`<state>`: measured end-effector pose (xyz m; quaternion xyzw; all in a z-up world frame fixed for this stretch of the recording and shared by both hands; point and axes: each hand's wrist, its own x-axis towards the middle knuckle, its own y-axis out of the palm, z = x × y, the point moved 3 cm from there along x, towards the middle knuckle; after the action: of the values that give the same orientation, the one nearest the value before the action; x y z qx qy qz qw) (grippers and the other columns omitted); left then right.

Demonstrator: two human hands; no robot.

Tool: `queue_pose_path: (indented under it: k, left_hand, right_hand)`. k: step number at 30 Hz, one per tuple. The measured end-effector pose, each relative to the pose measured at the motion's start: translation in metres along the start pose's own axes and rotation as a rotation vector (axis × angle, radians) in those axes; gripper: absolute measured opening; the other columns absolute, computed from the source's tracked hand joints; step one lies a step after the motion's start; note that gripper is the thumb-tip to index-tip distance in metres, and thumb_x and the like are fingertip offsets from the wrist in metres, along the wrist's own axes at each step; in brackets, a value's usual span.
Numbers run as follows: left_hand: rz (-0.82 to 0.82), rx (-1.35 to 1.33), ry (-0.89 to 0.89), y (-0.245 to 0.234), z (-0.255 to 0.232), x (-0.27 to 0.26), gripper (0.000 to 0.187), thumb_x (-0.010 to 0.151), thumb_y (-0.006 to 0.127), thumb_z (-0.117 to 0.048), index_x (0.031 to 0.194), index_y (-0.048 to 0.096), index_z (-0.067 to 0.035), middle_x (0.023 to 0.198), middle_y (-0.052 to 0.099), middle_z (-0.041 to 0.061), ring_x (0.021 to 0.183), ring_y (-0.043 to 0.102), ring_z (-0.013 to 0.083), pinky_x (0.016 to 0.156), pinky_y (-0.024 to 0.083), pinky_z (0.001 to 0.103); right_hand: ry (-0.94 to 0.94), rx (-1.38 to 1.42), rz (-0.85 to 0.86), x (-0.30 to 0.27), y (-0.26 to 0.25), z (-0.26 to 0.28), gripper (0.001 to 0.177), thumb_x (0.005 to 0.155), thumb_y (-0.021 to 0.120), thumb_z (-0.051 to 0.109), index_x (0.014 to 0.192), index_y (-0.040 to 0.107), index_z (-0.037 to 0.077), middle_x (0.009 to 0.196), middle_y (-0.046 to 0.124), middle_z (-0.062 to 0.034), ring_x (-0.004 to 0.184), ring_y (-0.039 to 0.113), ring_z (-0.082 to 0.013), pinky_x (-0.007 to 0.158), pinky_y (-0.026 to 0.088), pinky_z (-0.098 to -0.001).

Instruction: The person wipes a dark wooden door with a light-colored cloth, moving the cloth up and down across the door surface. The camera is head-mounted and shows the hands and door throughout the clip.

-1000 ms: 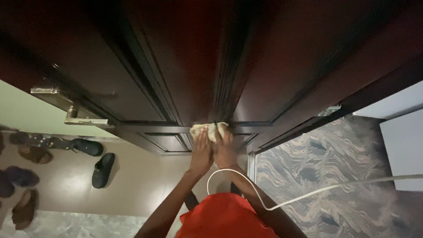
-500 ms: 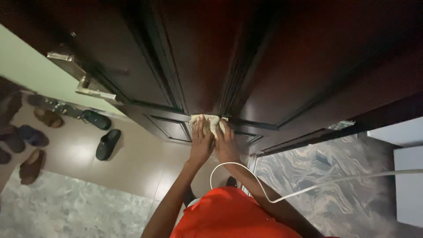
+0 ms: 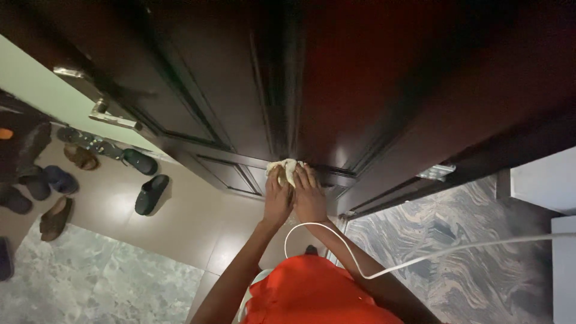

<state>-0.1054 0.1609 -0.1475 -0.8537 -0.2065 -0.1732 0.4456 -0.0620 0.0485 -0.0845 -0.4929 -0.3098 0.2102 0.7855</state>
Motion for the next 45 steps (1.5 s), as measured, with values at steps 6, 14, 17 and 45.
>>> queue_pose_path:
  k: [6, 14, 17, 45]
  left_hand:
    - [0.065, 0.027, 0.039, 0.007, -0.033, 0.013, 0.046, 0.085, 0.072, -0.01, 0.125, 0.056, 0.008, 0.152, 0.033, 0.03, 0.143, 0.033, 0.0515, 0.119, 0.03, 0.059]
    - [0.081, 0.019, 0.115, 0.02, -0.066, 0.02, 0.029, 0.082, 0.074, -0.011, 0.105, 0.062, 0.002, 0.151, 0.04, 0.029, 0.141, 0.037, 0.0492, 0.119, 0.031, 0.058]
    - [0.245, 0.027, 0.066, 0.032, -0.073, 0.024, 0.032, 0.082, 0.074, -0.013, 0.108, 0.064, 0.004, 0.15, 0.041, 0.028, 0.14, 0.038, 0.0493, 0.117, 0.035, 0.056]
    - [0.244, -0.014, 0.307, 0.018, -0.051, 0.03, 0.042, 0.084, 0.068, -0.007, 0.124, 0.059, 0.001, 0.151, 0.043, 0.025, 0.144, 0.038, 0.0443, 0.12, 0.032, 0.056]
  right_hand:
    - [0.063, 0.05, -0.019, -0.012, -0.023, -0.021, 0.057, 0.086, 0.065, 0.017, 0.138, 0.055, -0.005, 0.152, 0.045, -0.0167, 0.147, 0.035, -0.0354, 0.115, 0.035, -0.0477]
    - [0.056, 0.038, -0.151, -0.035, -0.046, -0.049, 0.051, 0.083, 0.068, 0.014, 0.129, 0.06, -0.004, 0.142, 0.052, -0.0154, 0.143, 0.04, -0.0344, 0.124, 0.032, -0.0469]
    - [0.127, -0.018, -0.134, -0.043, -0.056, -0.056, 0.047, 0.084, 0.065, 0.009, 0.13, 0.063, -0.003, 0.146, 0.053, -0.0148, 0.144, 0.041, -0.0345, 0.122, 0.033, -0.0457]
    - [0.312, -0.016, -0.226, -0.044, -0.03, -0.034, 0.041, 0.081, 0.065, -0.001, 0.121, 0.065, -0.007, 0.136, 0.059, -0.019, 0.131, 0.049, -0.0378, 0.109, 0.044, -0.0455]
